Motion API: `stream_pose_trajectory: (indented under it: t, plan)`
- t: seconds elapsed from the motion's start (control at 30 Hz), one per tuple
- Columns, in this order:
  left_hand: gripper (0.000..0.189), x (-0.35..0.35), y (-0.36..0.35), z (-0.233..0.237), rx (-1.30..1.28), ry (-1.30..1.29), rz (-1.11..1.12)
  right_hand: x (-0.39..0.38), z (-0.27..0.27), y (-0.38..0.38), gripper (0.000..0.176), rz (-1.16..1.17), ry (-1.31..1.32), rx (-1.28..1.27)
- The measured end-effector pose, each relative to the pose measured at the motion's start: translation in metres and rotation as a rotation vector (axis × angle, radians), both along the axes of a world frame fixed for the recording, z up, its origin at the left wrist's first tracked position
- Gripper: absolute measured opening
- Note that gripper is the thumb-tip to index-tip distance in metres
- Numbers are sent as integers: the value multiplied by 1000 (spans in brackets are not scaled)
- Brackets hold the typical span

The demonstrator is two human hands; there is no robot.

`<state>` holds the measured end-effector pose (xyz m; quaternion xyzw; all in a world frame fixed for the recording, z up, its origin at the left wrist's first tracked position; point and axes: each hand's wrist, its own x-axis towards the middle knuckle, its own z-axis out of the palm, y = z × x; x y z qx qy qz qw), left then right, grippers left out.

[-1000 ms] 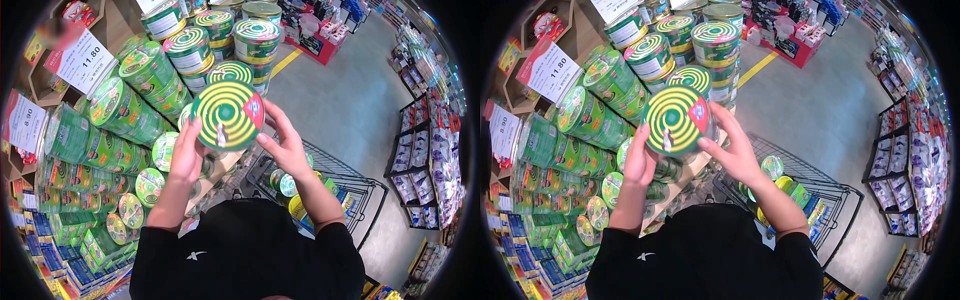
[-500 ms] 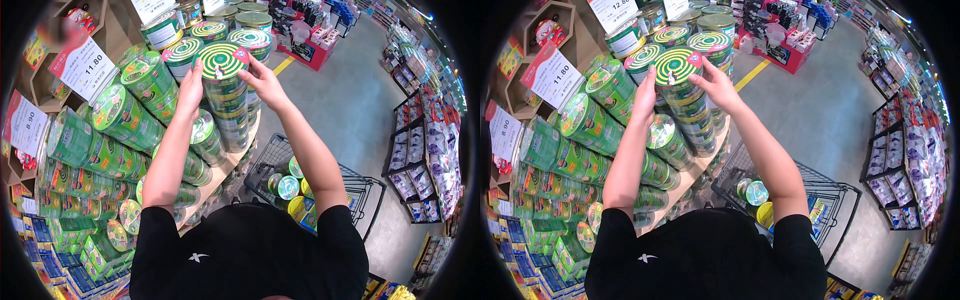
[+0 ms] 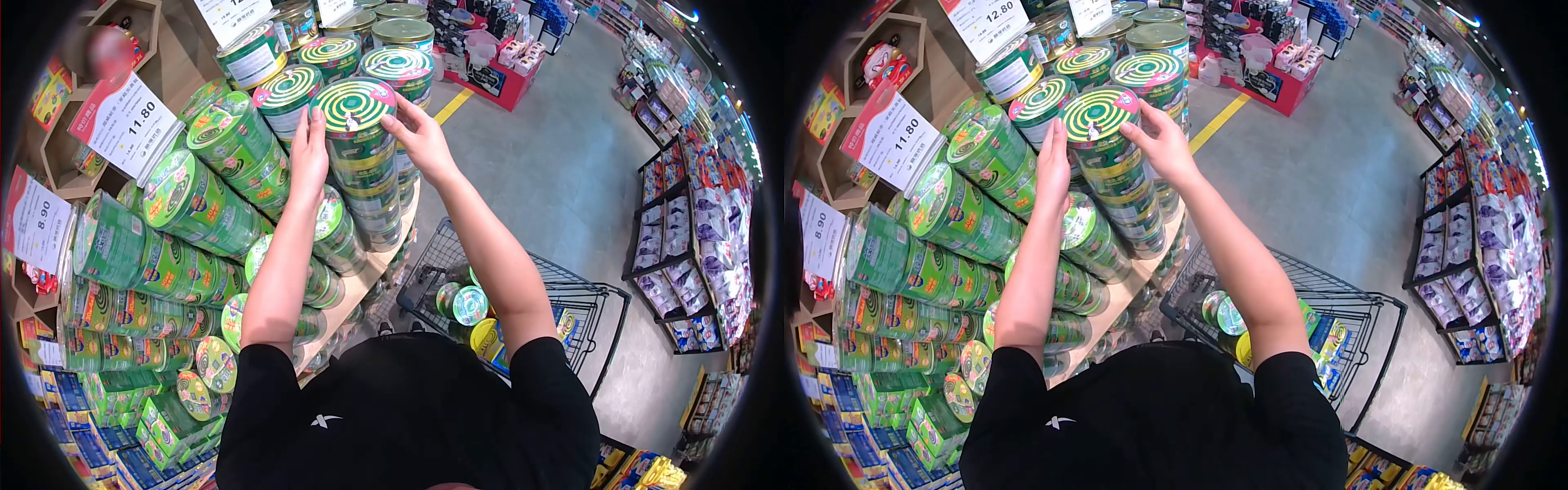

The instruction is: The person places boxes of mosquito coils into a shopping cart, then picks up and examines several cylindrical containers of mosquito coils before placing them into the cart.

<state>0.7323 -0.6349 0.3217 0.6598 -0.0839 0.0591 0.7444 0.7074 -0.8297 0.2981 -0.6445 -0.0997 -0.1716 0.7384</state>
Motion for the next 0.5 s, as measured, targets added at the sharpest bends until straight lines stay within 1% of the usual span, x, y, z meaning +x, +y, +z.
stream_pose_trajectory:
  t: [0.1,0.13,0.17,0.23,0.27,0.37,0.47,0.5]
  plan:
    - [80,-17,-4,0,33,-93,-55,1,-4,1,73,-76,12,-73]
    - [80,-13,-6,-5,-4,-185,-82,2,-5,3,74,-110,16,-113]
    - [80,-11,-7,-4,-1,-183,-101,2,-5,4,75,-142,18,-154]
    - [81,-10,-6,2,3,-178,-138,1,-6,8,77,-175,9,-147]
    - [81,-5,-5,-2,13,-166,-98,1,-6,9,77,-191,2,-144]
    - [82,-2,-4,-10,87,-201,-61,-4,-4,11,76,-219,3,-140]
    - [81,-4,-3,-7,82,-158,-68,-11,1,13,62,-240,-7,-171]
    - [81,-3,-2,-8,77,-155,-76,-11,0,12,64,-227,-7,-158]
